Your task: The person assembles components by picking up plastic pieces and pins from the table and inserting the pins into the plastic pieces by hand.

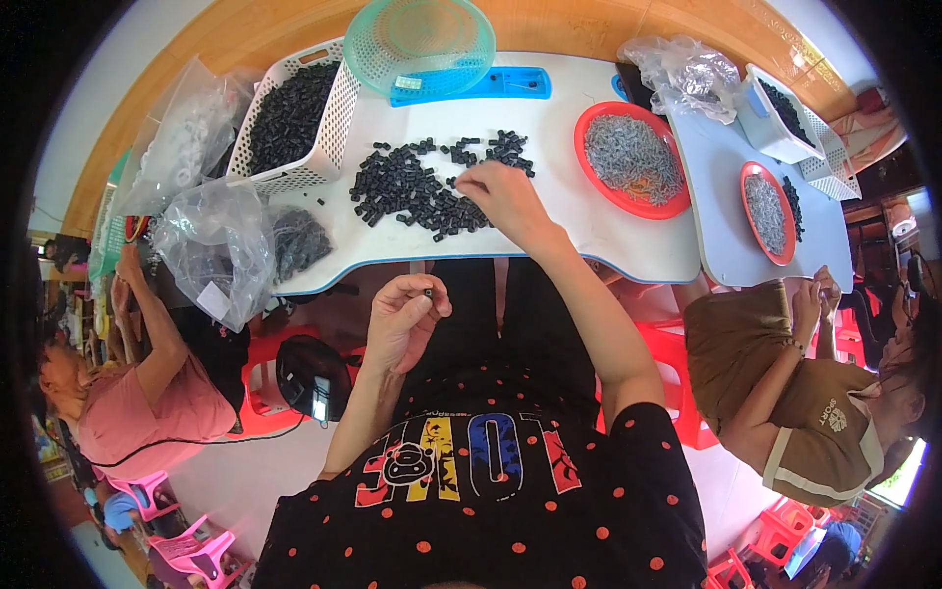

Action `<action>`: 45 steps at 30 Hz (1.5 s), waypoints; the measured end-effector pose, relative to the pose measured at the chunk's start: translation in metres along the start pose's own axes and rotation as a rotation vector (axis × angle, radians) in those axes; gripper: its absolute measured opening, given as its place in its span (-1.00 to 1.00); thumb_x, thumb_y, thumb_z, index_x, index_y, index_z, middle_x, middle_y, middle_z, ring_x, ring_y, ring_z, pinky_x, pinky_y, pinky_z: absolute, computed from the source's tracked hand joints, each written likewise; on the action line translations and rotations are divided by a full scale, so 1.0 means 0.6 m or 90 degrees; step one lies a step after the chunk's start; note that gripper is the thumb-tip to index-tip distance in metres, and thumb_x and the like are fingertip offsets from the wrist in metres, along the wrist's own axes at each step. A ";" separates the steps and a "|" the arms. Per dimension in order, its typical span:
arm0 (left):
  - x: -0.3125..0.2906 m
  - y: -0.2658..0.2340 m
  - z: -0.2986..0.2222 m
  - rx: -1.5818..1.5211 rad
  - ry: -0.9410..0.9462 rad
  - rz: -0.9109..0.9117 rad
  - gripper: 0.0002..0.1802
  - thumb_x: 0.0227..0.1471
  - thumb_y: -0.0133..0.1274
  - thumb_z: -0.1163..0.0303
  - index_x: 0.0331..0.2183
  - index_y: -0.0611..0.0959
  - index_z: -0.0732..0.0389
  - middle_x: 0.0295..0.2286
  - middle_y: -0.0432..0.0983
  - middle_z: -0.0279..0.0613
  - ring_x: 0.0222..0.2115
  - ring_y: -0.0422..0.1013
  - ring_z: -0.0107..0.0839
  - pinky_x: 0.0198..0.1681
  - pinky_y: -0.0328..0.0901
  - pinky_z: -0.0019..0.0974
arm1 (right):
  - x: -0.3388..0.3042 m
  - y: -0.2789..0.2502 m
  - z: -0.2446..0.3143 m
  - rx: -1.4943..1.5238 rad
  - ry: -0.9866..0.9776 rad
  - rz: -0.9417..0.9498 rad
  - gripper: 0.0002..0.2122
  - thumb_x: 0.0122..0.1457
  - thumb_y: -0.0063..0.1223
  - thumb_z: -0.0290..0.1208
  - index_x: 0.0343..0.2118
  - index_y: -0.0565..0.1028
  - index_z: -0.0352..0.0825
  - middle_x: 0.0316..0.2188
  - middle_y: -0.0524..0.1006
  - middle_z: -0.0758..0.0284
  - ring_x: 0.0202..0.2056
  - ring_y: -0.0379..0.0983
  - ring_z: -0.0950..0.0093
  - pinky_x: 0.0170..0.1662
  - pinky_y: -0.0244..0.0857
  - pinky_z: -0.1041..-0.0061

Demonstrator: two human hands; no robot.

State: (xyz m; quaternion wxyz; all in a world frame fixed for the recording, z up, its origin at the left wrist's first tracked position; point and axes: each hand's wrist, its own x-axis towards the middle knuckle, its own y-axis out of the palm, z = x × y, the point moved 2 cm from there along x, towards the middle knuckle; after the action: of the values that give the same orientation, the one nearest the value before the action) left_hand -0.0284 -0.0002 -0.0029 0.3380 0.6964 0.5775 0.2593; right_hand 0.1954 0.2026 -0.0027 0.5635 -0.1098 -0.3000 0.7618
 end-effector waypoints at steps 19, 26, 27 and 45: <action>0.002 -0.018 0.006 -0.071 0.005 -0.059 -0.68 0.63 0.30 0.58 0.28 0.88 0.35 0.04 0.87 -0.02 -0.04 0.77 -0.28 0.16 0.70 -0.15 | -0.069 -0.013 -0.035 0.557 0.193 -0.089 -0.78 0.60 0.49 -0.47 0.15 0.90 -0.47 -0.10 0.87 0.32 -0.21 0.58 0.65 -0.10 0.47 0.54; 0.029 0.025 0.001 -0.127 -0.055 -0.097 -0.68 0.65 0.34 0.48 0.29 0.86 0.31 0.05 0.82 -0.07 -0.08 0.68 -0.36 0.11 0.65 -0.21 | -0.213 -0.050 0.147 0.456 0.079 -0.022 -0.76 0.59 0.47 -0.57 0.22 0.91 -0.37 0.01 0.84 0.39 0.05 0.73 0.63 0.16 0.61 0.57; 0.030 0.029 0.001 -0.128 -0.062 -0.088 -0.72 0.64 0.35 0.48 0.25 0.87 0.30 0.02 0.83 -0.09 -0.11 0.70 -0.37 0.09 0.66 -0.22 | -0.221 -0.045 0.161 0.456 0.081 -0.022 -0.76 0.59 0.47 -0.57 0.22 0.91 -0.37 0.01 0.84 0.39 0.05 0.73 0.63 0.16 0.61 0.57; 0.003 0.034 -0.003 -0.040 -0.050 -0.088 -0.77 0.61 0.38 0.52 0.19 0.91 0.30 -0.09 0.91 -0.11 -0.17 0.79 -0.35 0.05 0.72 -0.19 | -0.235 -0.026 0.203 0.032 -0.349 -0.207 -0.70 0.18 0.74 -0.59 -0.04 0.85 -0.35 -0.10 0.84 0.27 -0.16 0.79 0.29 -0.08 0.64 0.30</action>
State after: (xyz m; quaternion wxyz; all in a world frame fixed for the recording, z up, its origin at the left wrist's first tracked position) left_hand -0.0165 -0.0002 0.0137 0.3991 0.6537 0.6021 0.2255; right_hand 0.1944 0.0345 0.0792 0.5788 0.1628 -0.4351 0.6701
